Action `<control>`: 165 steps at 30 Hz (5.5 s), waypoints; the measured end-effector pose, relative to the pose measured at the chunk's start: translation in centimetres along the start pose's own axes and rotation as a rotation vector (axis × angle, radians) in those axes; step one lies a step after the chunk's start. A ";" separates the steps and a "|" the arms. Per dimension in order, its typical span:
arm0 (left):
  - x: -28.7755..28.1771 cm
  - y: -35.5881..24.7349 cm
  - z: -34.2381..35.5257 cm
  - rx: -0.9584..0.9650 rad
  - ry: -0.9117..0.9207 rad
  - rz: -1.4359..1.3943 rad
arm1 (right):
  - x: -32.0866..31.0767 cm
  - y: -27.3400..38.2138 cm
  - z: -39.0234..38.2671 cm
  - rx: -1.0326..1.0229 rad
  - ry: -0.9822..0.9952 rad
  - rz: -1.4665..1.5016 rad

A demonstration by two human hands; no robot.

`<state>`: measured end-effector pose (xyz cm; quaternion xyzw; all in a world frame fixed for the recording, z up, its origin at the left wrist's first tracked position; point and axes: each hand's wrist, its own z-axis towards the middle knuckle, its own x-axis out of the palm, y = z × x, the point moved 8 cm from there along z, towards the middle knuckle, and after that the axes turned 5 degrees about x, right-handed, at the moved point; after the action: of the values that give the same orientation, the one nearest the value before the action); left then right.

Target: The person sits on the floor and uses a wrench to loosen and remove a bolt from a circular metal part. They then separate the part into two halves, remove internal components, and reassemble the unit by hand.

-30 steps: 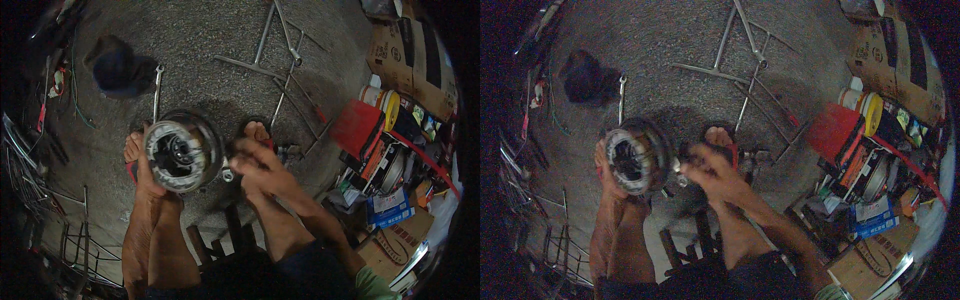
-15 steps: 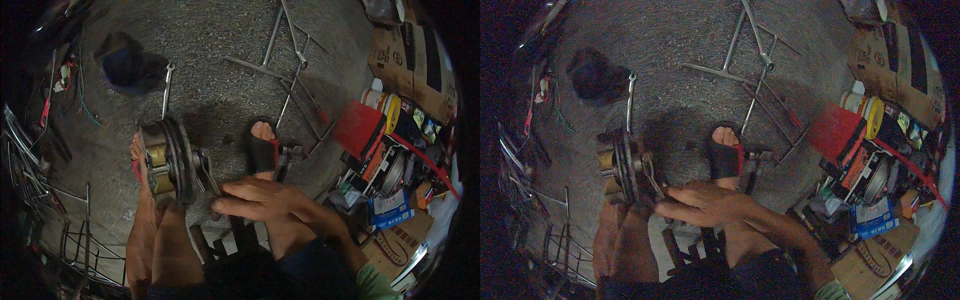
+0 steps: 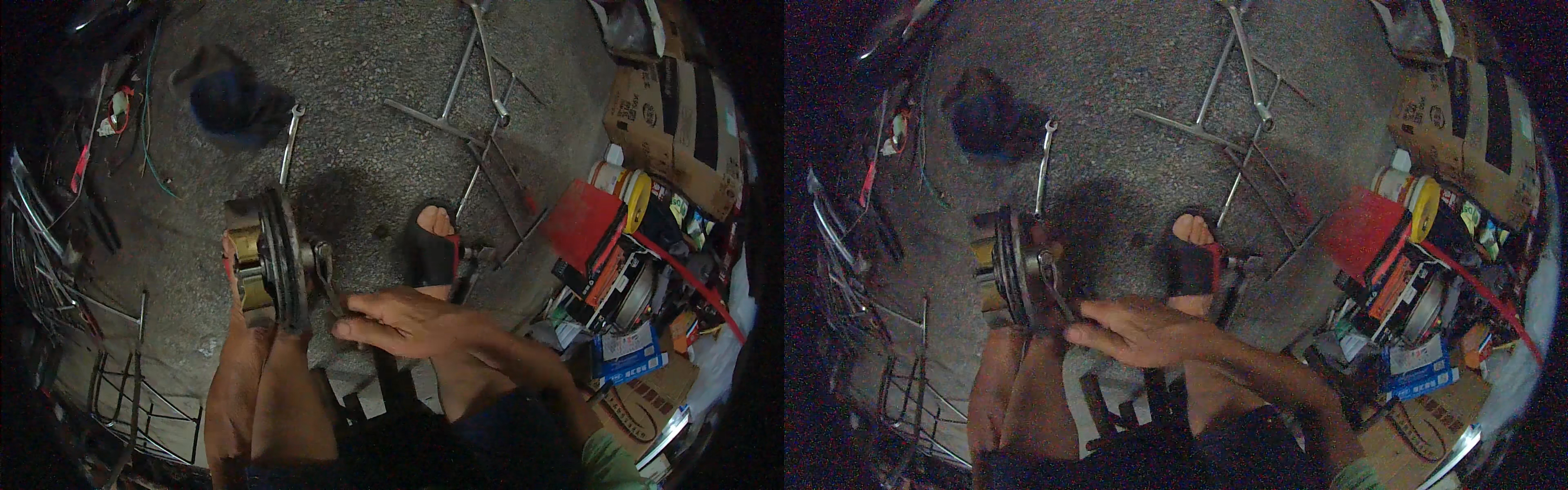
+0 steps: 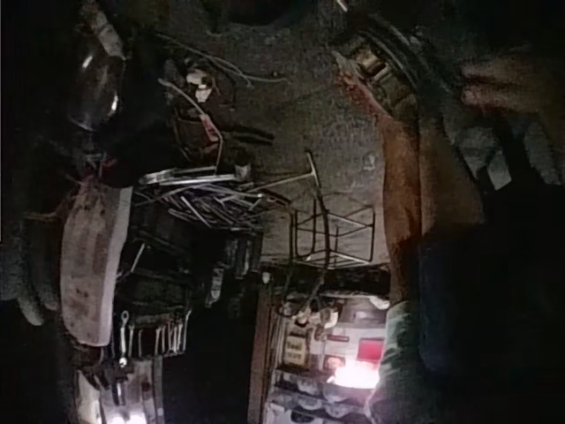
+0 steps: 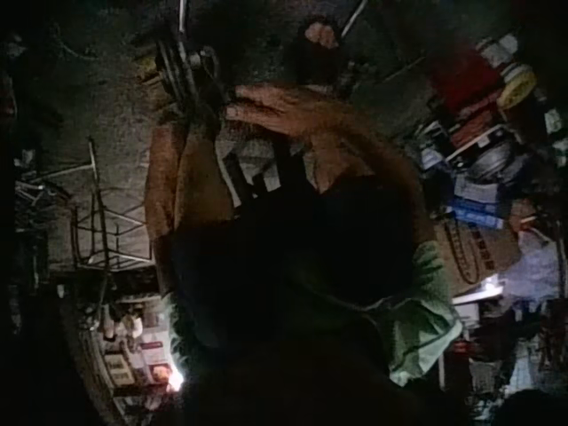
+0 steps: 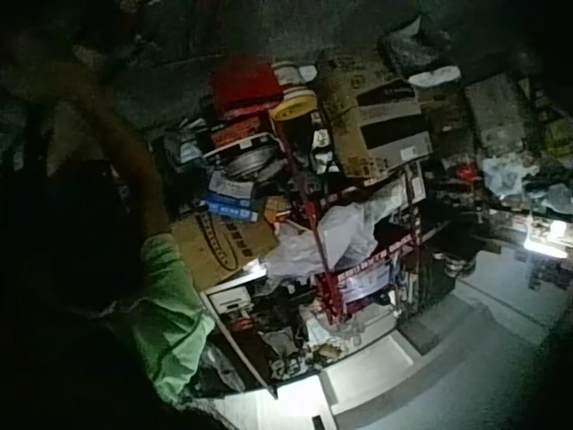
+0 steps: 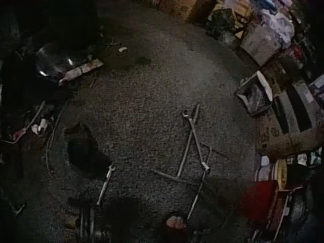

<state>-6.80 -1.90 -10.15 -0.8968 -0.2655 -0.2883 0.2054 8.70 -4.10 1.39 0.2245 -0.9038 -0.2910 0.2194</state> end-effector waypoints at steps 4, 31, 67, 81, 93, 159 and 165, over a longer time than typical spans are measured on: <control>1.1 0.4 1.5 0.024 0.074 -0.004 | -0.5 -1.2 1.7 -0.095 -0.122 -0.039; 2.0 0.2 2.3 0.061 0.267 0.004 | -0.5 -1.7 1.7 -0.146 -0.233 0.073; 4.8 4.8 4.1 -0.490 0.086 0.383 | -9.9 -3.6 -5.3 0.073 -0.930 -0.509; 1.3 -7.5 -11.1 0.144 -0.328 0.371 | -1.9 -16.1 -26.6 0.481 -1.259 -0.436; 28.1 -17.8 -26.5 0.642 0.344 0.641 | 0.8 0.1 -42.4 0.042 -1.874 -0.564; 32.7 11.5 -35.9 1.014 1.028 2.114 | 4.8 7.6 -38.3 -0.075 -1.252 -0.937; 33.9 14.9 -35.9 1.025 1.212 2.069 | 4.5 7.1 -37.7 -0.015 -1.242 -0.967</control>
<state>10.90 -20.00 34.76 -0.2326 0.5992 -0.2202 0.7337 23.00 -17.45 34.68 0.3874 -0.6610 -0.4325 -0.4753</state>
